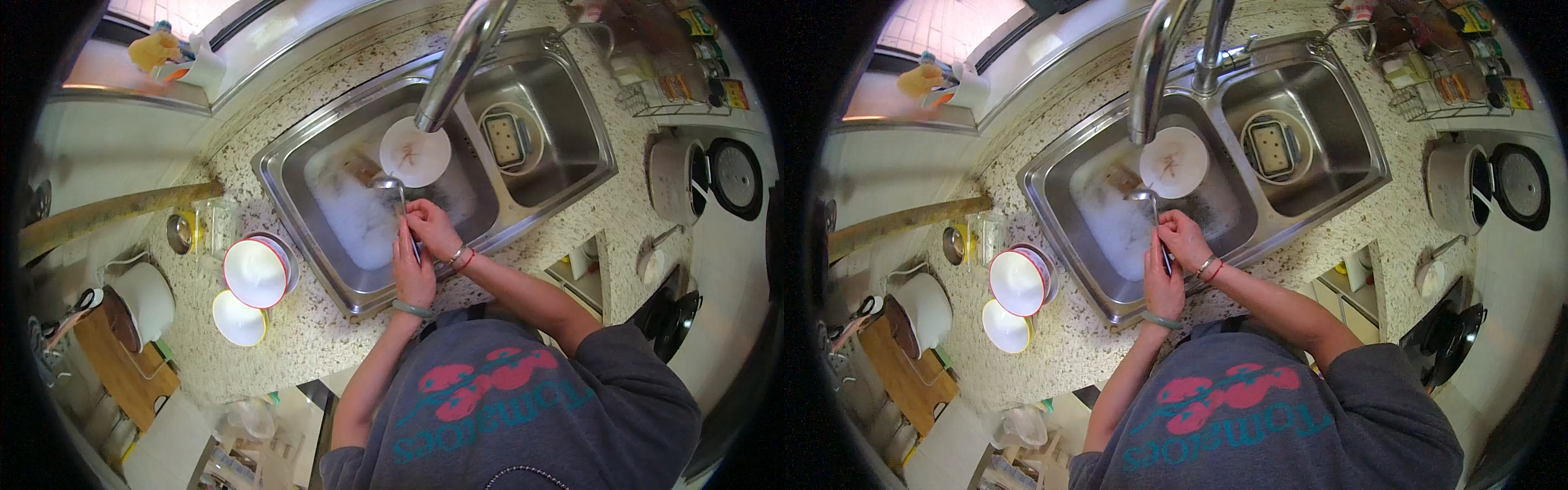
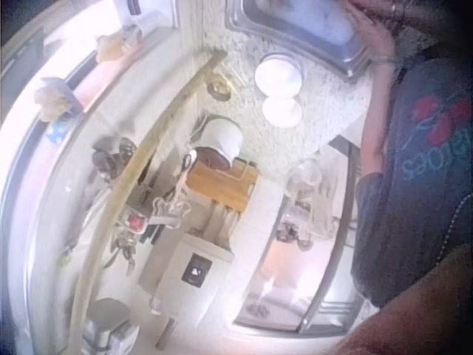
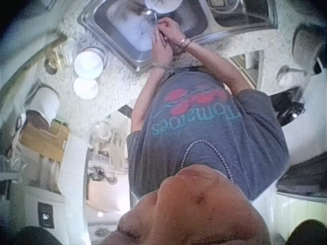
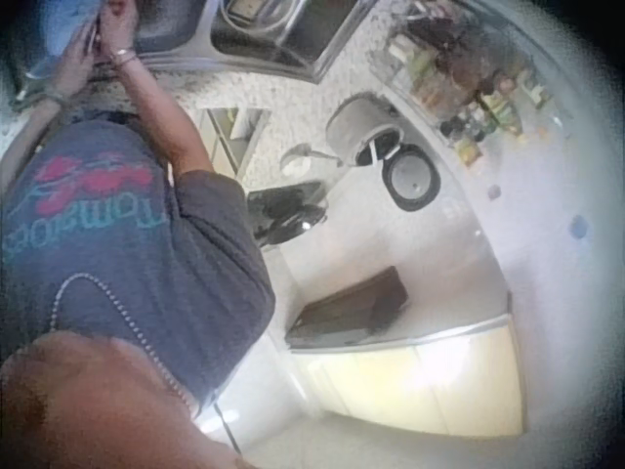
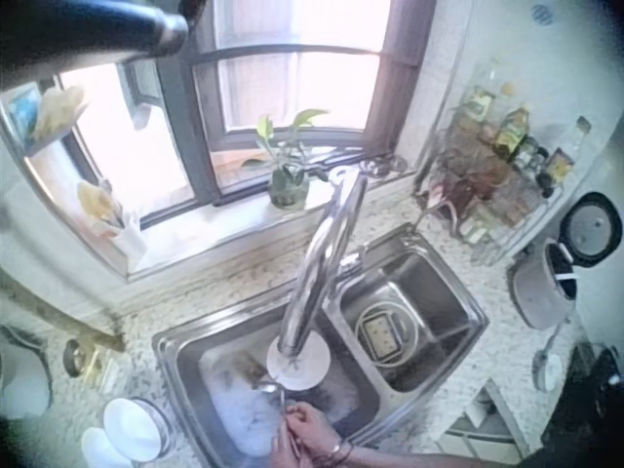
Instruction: The person washes various kitchen items in a double-basin stainless steel sink using a sponge and soapy water. They scrub and rinse a red and white patterned bowl, a white bowl, a small white bowl, a clear glass, and a white plate, placing each cleaned item on the countertop to the left of the sink.
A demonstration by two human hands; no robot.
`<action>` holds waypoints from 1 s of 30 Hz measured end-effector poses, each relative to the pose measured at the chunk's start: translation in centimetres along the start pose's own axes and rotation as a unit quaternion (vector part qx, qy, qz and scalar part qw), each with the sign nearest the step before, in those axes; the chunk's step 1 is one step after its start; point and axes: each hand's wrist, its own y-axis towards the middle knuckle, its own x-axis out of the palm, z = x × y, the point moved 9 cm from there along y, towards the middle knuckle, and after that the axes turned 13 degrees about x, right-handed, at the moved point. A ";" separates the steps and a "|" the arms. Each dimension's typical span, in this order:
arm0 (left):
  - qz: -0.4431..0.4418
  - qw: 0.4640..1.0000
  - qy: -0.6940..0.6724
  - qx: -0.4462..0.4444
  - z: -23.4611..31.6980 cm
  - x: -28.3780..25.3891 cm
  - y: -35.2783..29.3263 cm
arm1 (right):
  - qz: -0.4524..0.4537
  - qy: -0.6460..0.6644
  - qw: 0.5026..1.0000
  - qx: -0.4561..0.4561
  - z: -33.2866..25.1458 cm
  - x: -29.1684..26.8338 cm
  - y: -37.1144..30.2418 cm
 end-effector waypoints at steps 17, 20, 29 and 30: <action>0.154 0.691 -0.583 -0.398 -14.5 13.9 4.9 | 0.372 -0.445 0.814 0.033 -4.0 -27.2 8.8; 0.152 0.688 -0.603 -0.374 -16.0 13.7 6.7 | 0.359 -0.456 0.812 0.059 -3.6 -27.2 9.5; 0.152 0.751 -0.559 -0.317 -15.5 11.5 8.6 | 0.406 -0.475 0.777 -0.070 -4.9 -26.5 9.0; 0.156 0.765 -0.547 -0.300 -15.7 10.8 8.2 | 0.442 -0.493 0.739 -0.127 -5.6 -25.8 8.1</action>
